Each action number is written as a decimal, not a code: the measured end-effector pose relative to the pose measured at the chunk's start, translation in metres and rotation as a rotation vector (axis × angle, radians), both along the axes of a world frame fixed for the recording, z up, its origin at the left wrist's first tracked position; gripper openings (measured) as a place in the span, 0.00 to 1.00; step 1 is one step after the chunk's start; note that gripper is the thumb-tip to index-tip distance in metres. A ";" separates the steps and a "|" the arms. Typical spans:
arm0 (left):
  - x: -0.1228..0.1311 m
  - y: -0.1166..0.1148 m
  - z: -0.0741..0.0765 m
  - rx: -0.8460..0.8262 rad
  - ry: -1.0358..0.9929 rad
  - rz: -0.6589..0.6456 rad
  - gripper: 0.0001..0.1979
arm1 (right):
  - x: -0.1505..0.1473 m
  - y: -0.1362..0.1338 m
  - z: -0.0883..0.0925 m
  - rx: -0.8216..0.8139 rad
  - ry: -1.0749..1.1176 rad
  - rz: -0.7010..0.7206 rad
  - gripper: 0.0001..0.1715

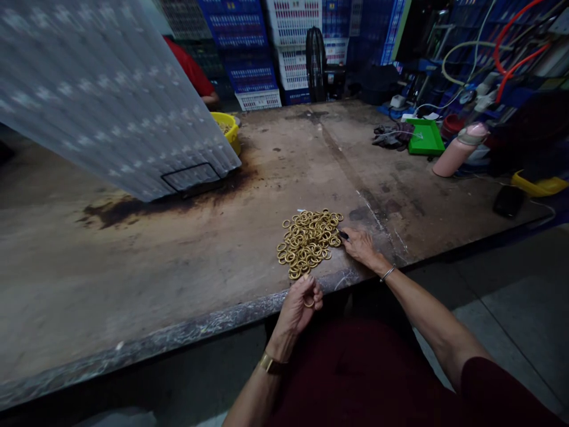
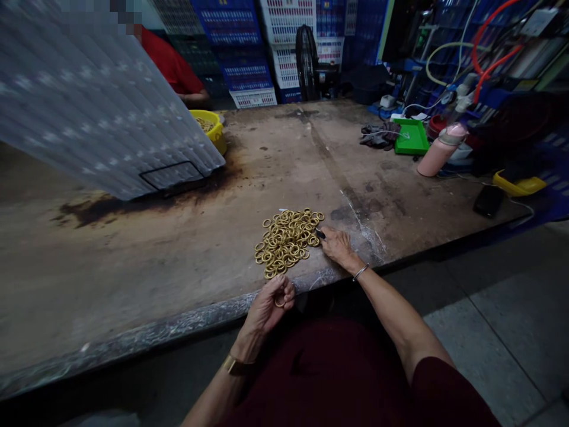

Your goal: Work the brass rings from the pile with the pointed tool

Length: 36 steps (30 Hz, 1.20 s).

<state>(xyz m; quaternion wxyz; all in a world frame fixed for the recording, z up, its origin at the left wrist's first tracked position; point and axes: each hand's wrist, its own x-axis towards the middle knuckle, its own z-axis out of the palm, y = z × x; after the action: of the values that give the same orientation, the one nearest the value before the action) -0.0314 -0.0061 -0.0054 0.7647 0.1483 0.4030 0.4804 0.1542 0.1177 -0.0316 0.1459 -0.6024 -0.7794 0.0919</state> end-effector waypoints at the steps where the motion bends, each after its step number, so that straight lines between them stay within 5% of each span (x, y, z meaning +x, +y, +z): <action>1: 0.001 0.000 -0.001 0.001 0.014 -0.001 0.25 | -0.001 -0.003 0.000 0.004 0.022 -0.004 0.12; 23: 0.010 0.001 -0.005 0.278 0.615 0.128 0.19 | -0.032 -0.076 -0.007 0.030 0.361 0.383 0.07; 36: -0.001 0.007 -0.012 0.424 0.715 0.153 0.12 | -0.043 -0.083 -0.001 0.011 0.475 0.384 0.05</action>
<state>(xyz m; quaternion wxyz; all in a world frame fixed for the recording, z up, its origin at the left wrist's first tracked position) -0.0321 0.0012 -0.0173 0.4914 0.4294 0.5450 0.5264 0.1117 0.0348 -0.0329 0.3075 -0.4050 -0.8234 0.2517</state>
